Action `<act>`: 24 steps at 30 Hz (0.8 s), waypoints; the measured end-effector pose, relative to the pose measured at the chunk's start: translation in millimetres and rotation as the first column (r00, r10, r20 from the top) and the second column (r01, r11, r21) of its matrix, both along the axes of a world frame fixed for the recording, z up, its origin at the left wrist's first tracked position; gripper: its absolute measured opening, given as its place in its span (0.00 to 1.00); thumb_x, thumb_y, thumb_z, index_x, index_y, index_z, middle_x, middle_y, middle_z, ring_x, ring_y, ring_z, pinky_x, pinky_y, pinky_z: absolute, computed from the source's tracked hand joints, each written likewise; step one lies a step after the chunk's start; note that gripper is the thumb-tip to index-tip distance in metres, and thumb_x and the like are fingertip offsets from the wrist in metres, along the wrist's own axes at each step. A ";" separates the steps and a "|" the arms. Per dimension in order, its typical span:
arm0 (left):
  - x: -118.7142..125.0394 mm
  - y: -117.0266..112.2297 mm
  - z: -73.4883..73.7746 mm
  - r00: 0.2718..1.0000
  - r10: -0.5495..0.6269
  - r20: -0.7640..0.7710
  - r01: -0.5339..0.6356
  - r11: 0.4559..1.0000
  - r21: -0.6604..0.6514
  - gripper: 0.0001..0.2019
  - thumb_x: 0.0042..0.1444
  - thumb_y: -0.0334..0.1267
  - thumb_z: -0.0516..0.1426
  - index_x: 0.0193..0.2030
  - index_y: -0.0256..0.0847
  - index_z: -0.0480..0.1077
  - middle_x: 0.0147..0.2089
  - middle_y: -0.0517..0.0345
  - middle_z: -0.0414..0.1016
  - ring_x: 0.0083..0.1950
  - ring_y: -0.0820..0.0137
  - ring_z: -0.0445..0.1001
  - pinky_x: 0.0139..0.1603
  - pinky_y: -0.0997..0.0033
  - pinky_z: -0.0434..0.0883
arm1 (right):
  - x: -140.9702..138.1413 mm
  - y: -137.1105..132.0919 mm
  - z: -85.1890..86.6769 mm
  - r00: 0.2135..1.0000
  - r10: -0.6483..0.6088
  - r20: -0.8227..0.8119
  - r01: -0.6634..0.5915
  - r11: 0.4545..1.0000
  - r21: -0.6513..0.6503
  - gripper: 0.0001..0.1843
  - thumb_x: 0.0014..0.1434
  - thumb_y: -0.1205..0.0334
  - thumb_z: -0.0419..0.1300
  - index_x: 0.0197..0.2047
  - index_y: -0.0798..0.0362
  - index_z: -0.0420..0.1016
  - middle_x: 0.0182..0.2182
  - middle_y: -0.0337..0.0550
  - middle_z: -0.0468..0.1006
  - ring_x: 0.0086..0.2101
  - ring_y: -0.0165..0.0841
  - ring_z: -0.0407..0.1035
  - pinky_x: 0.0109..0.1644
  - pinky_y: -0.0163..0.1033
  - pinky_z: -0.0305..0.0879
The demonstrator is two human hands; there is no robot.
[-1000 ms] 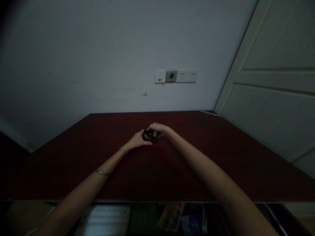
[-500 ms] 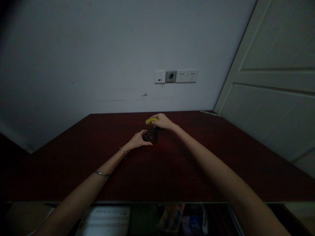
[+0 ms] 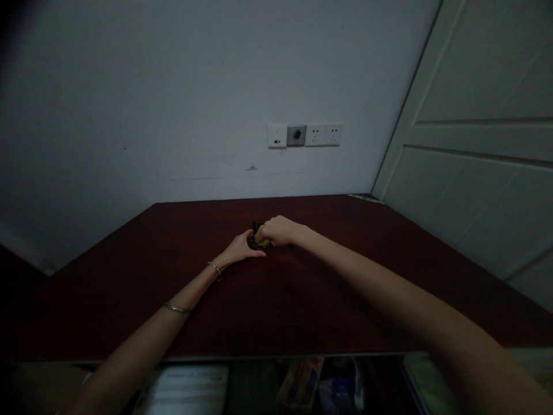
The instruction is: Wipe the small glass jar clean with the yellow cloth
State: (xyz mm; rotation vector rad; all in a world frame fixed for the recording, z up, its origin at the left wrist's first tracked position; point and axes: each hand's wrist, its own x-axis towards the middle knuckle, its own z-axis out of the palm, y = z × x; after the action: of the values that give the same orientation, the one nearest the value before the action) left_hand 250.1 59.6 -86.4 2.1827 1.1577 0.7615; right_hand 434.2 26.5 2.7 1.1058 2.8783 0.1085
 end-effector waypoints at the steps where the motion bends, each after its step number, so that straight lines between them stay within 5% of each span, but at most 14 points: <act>1: -0.1 0.2 -0.1 1.000 -0.004 0.002 0.004 1.000 0.000 0.39 0.33 0.52 0.69 0.52 0.36 0.65 0.49 0.45 0.75 0.49 0.53 0.74 0.47 0.60 0.71 | -3.2 2.5 0.7 1.000 0.008 0.021 -0.008 1.000 0.001 0.16 0.50 0.70 0.58 0.41 0.46 0.78 0.35 0.44 0.81 0.35 0.36 0.72 0.34 0.36 0.54; 7: 0.5 -0.4 1.0 1.000 -0.024 0.015 0.024 1.000 0.005 0.40 0.34 0.51 0.69 0.53 0.36 0.64 0.50 0.45 0.75 0.49 0.54 0.74 0.49 0.60 0.71 | -12.9 12.6 3.6 0.996 0.002 0.087 -0.001 1.000 -0.010 0.10 0.51 0.71 0.58 0.35 0.51 0.79 0.36 0.48 0.80 0.38 0.37 0.72 0.37 0.37 0.56; 13: 0.6 -1.3 2.4 1.000 -0.003 -0.001 0.003 1.000 0.011 0.39 0.33 0.52 0.69 0.52 0.36 0.66 0.49 0.45 0.75 0.49 0.52 0.74 0.48 0.58 0.71 | -16.2 11.2 5.7 0.983 -0.125 0.132 0.135 0.989 -0.068 0.09 0.50 0.72 0.60 0.35 0.53 0.79 0.36 0.48 0.80 0.38 0.38 0.73 0.38 0.38 0.60; 19: 0.8 0.2 1.1 1.000 -0.013 -0.013 0.013 1.000 0.025 0.39 0.33 0.53 0.68 0.53 0.38 0.66 0.50 0.47 0.75 0.50 0.54 0.74 0.50 0.60 0.71 | -38.8 16.6 12.1 0.944 -0.268 0.190 0.304 0.932 -0.197 0.08 0.48 0.63 0.66 0.33 0.57 0.78 0.32 0.49 0.78 0.35 0.38 0.73 0.35 0.38 0.65; 24: 1.9 1.4 0.5 0.999 -0.001 -0.032 0.002 1.000 0.023 0.41 0.32 0.54 0.68 0.54 0.37 0.65 0.48 0.47 0.76 0.48 0.53 0.75 0.47 0.60 0.71 | -41.6 31.2 10.0 0.919 -0.308 0.245 0.382 0.849 -0.364 0.12 0.60 0.58 0.59 0.42 0.58 0.72 0.37 0.43 0.76 0.34 0.31 0.72 0.38 0.40 0.71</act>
State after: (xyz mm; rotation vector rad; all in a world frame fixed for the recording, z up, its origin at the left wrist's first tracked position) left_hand 252.0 60.9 -85.9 2.2218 1.1684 0.7448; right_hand 392.6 57.7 12.7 1.4105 2.3407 -0.3725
